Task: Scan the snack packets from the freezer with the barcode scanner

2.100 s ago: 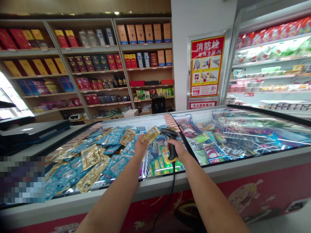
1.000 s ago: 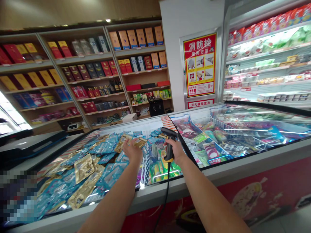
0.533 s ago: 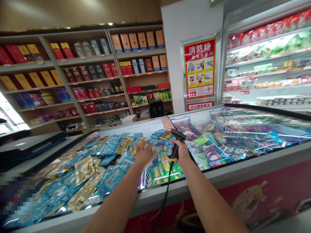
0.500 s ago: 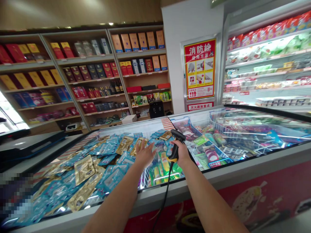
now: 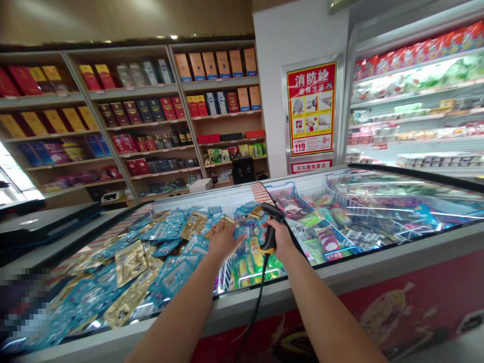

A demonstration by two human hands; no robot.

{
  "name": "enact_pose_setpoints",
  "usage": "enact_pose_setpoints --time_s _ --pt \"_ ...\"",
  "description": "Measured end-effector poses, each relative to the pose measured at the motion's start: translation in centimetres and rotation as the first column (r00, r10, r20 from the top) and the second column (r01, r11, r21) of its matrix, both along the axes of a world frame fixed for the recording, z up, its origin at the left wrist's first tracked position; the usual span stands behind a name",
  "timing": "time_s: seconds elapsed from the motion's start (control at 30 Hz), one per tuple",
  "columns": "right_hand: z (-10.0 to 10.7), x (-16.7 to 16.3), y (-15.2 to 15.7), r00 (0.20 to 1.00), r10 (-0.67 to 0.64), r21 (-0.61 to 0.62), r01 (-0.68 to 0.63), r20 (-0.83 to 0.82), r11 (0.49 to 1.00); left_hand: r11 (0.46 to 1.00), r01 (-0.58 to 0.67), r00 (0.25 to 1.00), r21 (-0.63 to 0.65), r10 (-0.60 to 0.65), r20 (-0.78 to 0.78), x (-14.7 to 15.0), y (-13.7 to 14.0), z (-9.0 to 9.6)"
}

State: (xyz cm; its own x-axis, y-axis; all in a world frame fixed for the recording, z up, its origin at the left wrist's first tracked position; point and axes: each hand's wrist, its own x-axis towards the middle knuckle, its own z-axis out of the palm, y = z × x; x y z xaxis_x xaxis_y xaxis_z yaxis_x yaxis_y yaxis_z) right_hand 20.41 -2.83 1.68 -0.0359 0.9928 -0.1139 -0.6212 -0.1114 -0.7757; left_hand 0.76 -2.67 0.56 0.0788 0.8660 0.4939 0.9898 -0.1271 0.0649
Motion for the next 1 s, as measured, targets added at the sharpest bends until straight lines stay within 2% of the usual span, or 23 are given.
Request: enact_pose_setpoints --time_s 0.17,0.27,0.43,0.63,0.77,1.0 --pt "0.0 -0.3 -0.1 0.993 0.120 0.025 -0.120 0.016 0.992 0.995 0.094 0.995 -0.030 -0.095 -0.026 -0.3 -0.4 0.2" --pt "-0.1 -0.4 -0.1 0.989 0.146 0.026 -0.146 0.017 0.989 0.991 0.135 0.991 -0.015 -0.135 -0.010 -0.5 -0.3 0.2" --pt "-0.1 -0.3 -0.1 0.982 0.190 0.026 -0.190 0.010 0.981 0.990 0.134 0.990 0.042 -0.135 0.035 -0.7 0.3 0.1" --pt "-0.2 -0.2 -0.1 0.977 0.214 0.029 -0.214 -0.006 0.976 0.965 0.253 0.966 0.064 -0.256 0.047 -1.1 0.8 0.1" --pt "-0.4 -0.1 0.1 0.973 0.229 0.030 -0.228 -0.018 0.973 0.970 0.244 0.966 -0.009 -0.243 0.092 -0.8 0.6 0.1" --pt "-0.4 -0.2 0.1 0.974 0.224 0.032 -0.223 -0.026 0.974 0.986 0.166 0.986 -0.030 -0.166 0.005 -0.2 -0.2 0.3"
